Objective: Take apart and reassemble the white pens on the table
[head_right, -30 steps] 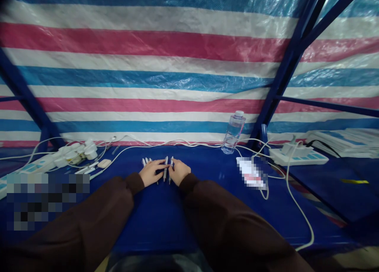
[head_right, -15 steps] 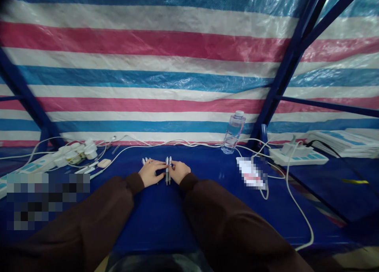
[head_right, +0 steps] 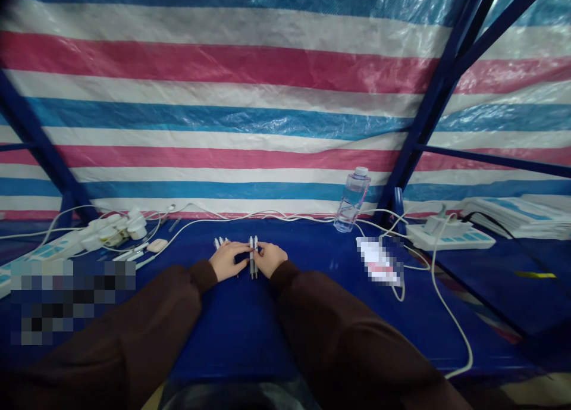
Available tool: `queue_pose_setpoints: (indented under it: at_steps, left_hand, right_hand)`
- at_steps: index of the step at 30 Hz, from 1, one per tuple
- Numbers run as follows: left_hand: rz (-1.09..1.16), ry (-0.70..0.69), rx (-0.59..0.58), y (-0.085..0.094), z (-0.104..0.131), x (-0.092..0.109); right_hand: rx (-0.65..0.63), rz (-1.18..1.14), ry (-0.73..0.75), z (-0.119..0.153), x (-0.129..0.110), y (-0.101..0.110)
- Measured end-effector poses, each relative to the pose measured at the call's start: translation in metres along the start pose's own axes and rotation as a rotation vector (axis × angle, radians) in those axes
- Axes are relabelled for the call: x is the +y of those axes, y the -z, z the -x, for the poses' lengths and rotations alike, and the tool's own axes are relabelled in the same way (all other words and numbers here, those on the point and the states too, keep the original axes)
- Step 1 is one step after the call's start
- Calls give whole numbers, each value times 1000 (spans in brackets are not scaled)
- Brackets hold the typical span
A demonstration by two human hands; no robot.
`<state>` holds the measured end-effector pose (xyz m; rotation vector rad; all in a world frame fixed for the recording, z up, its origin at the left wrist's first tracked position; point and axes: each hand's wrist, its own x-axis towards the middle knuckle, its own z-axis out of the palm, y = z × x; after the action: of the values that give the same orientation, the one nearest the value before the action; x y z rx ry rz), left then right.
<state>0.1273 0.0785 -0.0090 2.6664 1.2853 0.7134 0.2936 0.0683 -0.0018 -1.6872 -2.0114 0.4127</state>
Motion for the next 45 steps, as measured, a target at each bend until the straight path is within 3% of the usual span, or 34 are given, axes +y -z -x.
queue_pose_setpoints:
  at_steps: [17, 28, 31, 37, 45]
  left_hand:
    - [-17, -24, -65, 4, -1, 0]
    - [-10, -12, -37, 5, 0, 2]
    - [-95, 86, 47, 8, 0, 3]
    - [-379, 471, 142, 14, 2, 4]
    - [-415, 528, 69, 11, 2, 2]
  right_hand:
    - [-1, -9, -9, -2, 4, -3]
    - [-35, 18, -48, 1, -3, 4]
    - [-25, 13, -55, 0, -3, 3]
    - [-4, 4, -80, -1, -2, 2]
    - [7, 10, -75, -1, -1, 2]
